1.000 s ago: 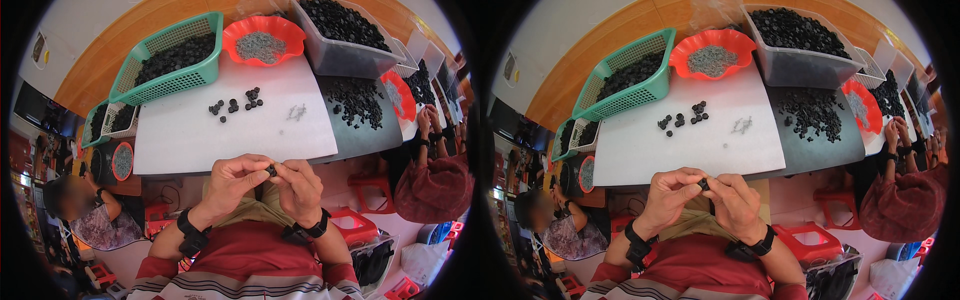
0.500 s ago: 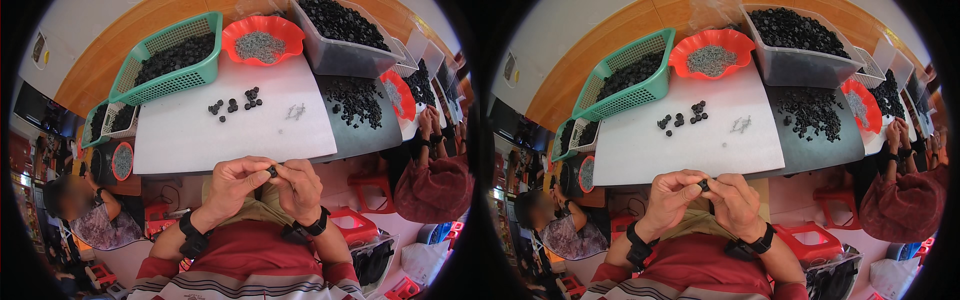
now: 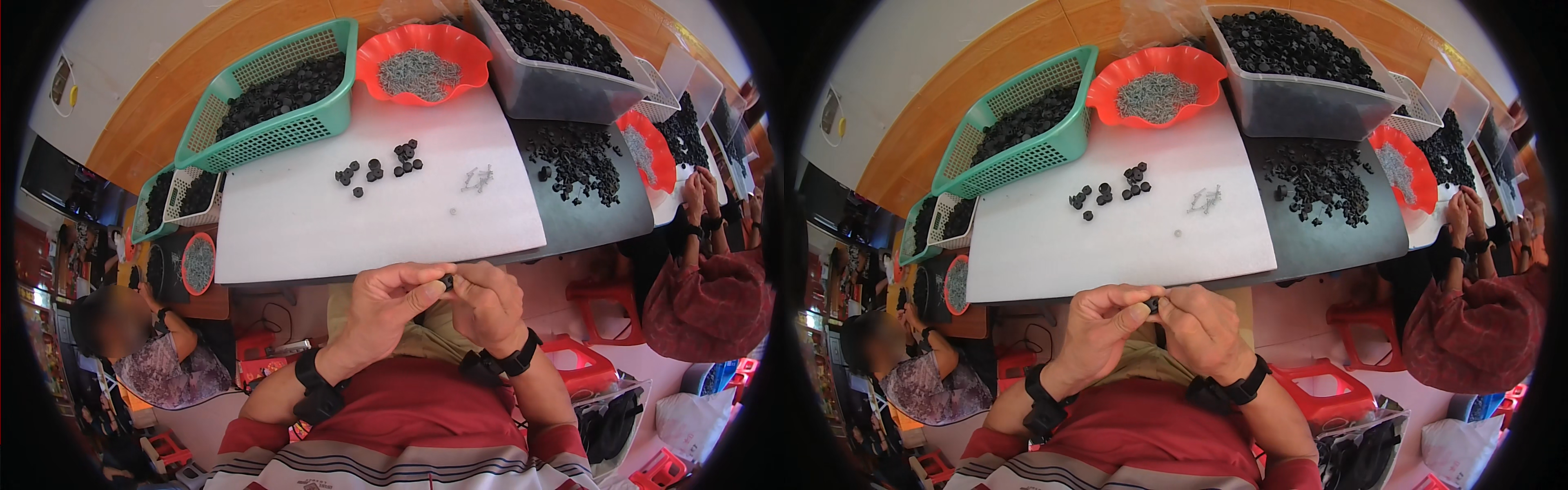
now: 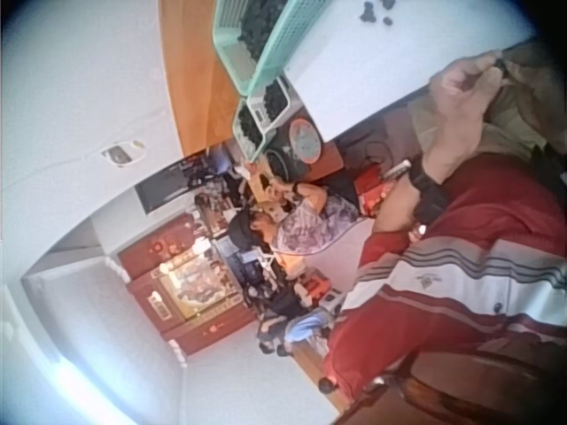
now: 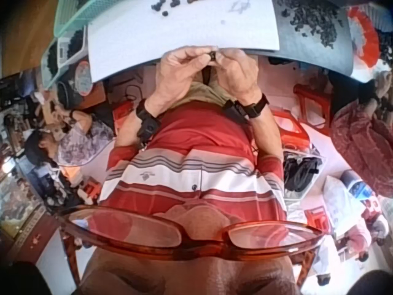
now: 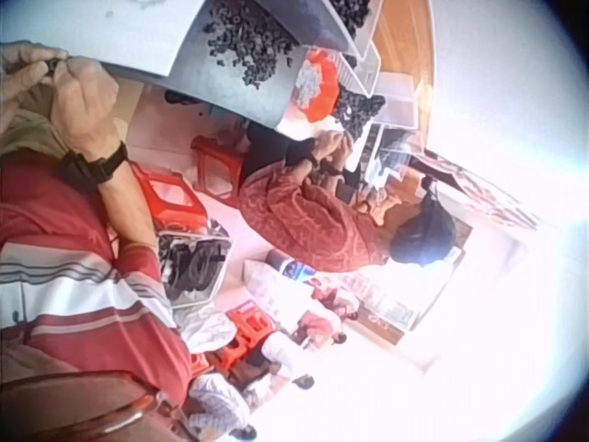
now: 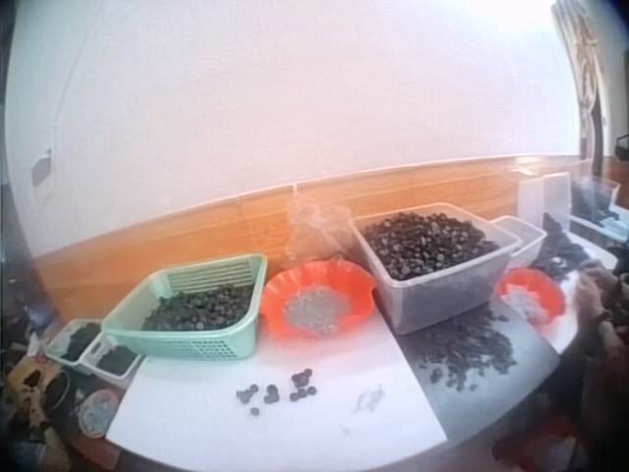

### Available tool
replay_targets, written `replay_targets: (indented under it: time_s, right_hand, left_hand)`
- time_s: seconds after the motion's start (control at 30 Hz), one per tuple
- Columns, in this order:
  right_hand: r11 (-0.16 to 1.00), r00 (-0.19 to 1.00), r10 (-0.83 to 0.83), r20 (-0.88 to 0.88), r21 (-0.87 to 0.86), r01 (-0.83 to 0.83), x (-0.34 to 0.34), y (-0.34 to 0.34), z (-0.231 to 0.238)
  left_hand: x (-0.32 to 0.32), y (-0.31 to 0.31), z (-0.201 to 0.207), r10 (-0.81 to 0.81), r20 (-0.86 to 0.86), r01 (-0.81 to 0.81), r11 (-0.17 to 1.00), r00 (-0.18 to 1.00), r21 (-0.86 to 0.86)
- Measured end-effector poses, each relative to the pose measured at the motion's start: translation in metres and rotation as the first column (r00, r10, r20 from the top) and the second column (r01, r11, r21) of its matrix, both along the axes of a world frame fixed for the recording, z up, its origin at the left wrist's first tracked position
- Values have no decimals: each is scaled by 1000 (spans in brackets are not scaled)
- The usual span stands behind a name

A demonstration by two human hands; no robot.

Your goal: Assembling small black plastic components by hand on a white work surface.

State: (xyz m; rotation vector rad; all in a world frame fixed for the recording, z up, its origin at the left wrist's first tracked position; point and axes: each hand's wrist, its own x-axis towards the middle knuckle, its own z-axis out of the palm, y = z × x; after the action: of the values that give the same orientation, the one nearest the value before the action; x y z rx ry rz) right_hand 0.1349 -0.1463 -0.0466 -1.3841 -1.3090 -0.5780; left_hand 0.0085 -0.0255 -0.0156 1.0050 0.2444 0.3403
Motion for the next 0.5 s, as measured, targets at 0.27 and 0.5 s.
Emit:
replay_targets:
  time_s: [0.27,0.5]
  right_hand:
    - [998,999,19,29,-60,-17,2,0,13]
    - [940,981,101,-165,-307,-148,11,-9,35]
  left_hand:
    - [-2,0,1,19,56,-16,999,998,-43]
    - [-16,9,-4,141,-26,-139,989,990,55]
